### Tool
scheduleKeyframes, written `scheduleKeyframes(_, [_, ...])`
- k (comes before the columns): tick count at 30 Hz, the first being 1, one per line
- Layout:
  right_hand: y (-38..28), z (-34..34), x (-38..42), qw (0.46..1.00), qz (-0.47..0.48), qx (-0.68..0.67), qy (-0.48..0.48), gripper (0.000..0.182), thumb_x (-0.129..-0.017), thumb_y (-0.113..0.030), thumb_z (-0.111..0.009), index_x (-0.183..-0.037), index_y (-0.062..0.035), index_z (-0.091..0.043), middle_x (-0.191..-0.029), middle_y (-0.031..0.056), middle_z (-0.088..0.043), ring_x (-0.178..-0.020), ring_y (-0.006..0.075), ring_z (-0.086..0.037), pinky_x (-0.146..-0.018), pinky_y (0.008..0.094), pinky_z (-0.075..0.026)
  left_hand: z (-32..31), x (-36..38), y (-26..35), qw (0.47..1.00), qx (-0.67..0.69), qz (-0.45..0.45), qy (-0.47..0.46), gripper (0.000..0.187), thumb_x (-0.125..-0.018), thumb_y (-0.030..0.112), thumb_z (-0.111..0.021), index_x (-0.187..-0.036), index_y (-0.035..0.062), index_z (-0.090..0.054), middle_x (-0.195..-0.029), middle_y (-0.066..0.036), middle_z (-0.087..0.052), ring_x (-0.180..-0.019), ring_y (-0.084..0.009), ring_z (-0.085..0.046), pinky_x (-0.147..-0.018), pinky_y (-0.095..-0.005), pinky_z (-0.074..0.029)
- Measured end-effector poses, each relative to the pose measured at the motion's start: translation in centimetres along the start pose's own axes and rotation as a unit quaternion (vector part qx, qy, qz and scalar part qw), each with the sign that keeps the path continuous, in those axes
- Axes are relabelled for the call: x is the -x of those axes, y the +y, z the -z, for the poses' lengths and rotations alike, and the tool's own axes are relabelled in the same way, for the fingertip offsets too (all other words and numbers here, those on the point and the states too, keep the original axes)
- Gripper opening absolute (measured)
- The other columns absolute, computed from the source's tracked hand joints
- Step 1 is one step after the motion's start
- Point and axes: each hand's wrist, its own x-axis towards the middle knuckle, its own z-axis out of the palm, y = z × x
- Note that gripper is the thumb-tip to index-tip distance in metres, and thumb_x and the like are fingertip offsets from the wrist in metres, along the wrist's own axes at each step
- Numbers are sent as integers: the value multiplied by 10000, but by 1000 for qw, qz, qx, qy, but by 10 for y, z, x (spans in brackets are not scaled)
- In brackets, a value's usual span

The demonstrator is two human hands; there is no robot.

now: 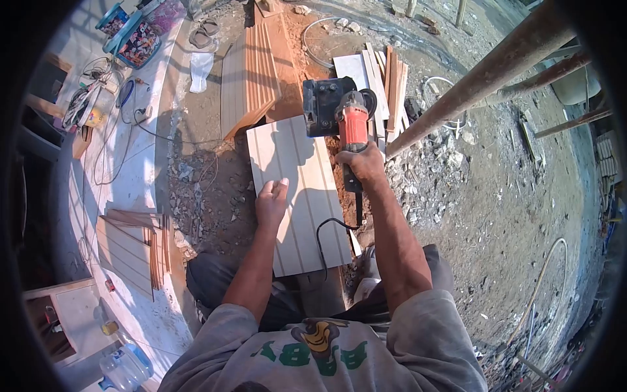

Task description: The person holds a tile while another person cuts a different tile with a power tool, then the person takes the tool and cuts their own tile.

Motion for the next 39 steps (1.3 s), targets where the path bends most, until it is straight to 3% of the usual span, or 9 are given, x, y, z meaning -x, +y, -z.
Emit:
scheduleKeyframes(2, [9, 11, -24, 997, 21, 73, 23, 376, -579, -168, -759, -841, 38, -585, -688, 101, -619, -551, 157, -585, -511, 294, -476, -1, -9, -31, 991, 113, -8, 67, 421, -843, 401, -611, -979, 3, -614, -984, -213, -633, -900, -364, -623, -765, -409, -490])
scheduleKeyframes(4, [11, 22, -36, 997, 10, 78, -5, 338, -569, -181, -763, -777, 31, -601, -647, 90, -612, -524, 170, -577, -516, 303, -479, -1, -25, -76, 993, 11, 36, 107, 477, -838, 407, -608, -1074, -7, -587, -1114, -233, -586, -1032, -373, -577, -863, -413, -461])
scheduleKeyframes(7, [3, 28, -42, 997, 9, 70, -40, 276, -570, -184, -750, -698, 22, -618, -609, 87, -614, -511, 166, -585, -506, 289, -470, 8, -12, -65, 969, -124, 150, 151, 544, -833, 427, -600, -1142, -19, -553, -1153, -246, -564, -1092, -370, -542, -927, -409, -429])
scheduleKeyframes(13, [32, 8, -81, 998, 8, 28, -53, 225, -606, -182, -721, -614, 19, -620, -543, 70, -589, -448, 145, -558, -460, 286, -462, -21, -41, -113, 942, -228, 139, 201, 588, -845, 473, -553, -1159, -24, -541, -1132, -252, -580, -1058, -392, -554, -901, -439, -439])
scheduleKeyframes(16, [52, -7, -94, 999, 23, 29, -35, 220, -602, -173, -722, -609, 19, -616, -538, 65, -583, -446, 143, -553, -456, 282, -453, -28, -45, -146, 989, -75, 111, 55, 561, -861, 473, -537, -1131, -18, -555, -1057, -242, -616, -1007, -386, -583, -856, -437, -453])
scheduleKeyframes(18, [59, -12, -90, 998, 30, 49, -6, 213, -600, -165, -722, -608, 19, -614, -535, 61, -579, -445, 140, -548, -451, 280, -445, -27, -44, -150, 994, -29, 87, 60, 548, -864, 477, -538, -1116, -9, -565, -1021, -232, -628, -975, -369, -599, -832, -423, -459])
scheduleKeyframes(25, [54, -23, -69, 998, 38, -4, -45, 181, -585, -116, -718, -685, -6, -615, -578, 30, -574, -467, 121, -520, -459, 269, -421, -30, -50, -129, 984, 94, 142, 54, 554, -862, 450, -599, -1122, -37, -554, -998, -134, -636, -899, -211, -598, -792, -314, -464])
scheduleKeyframes(36, [55, -27, -64, 995, 61, 71, 17, 330, -561, -151, -734, -802, 15, -582, -677, 54, -591, -556, 128, -553, -519, 273, -466, -38, -49, -127, 990, 123, 55, 26, 480, -821, 414, -678, -968, -32, -584, -894, -128, -646, -790, -202, -607, -721, -336, -482])
scheduleKeyframes(39, [60, -28, -65, 996, 12, 61, -71, 524, -553, -216, -757, -956, 40, -542, -796, 108, -620, -665, 171, -594, -628, 293, -489, -45, -48, -128, 993, 95, 43, 52, 499, -815, 444, -671, -887, -44, -596, -844, -159, -651, -753, -233, -625, -694, -365, -485])
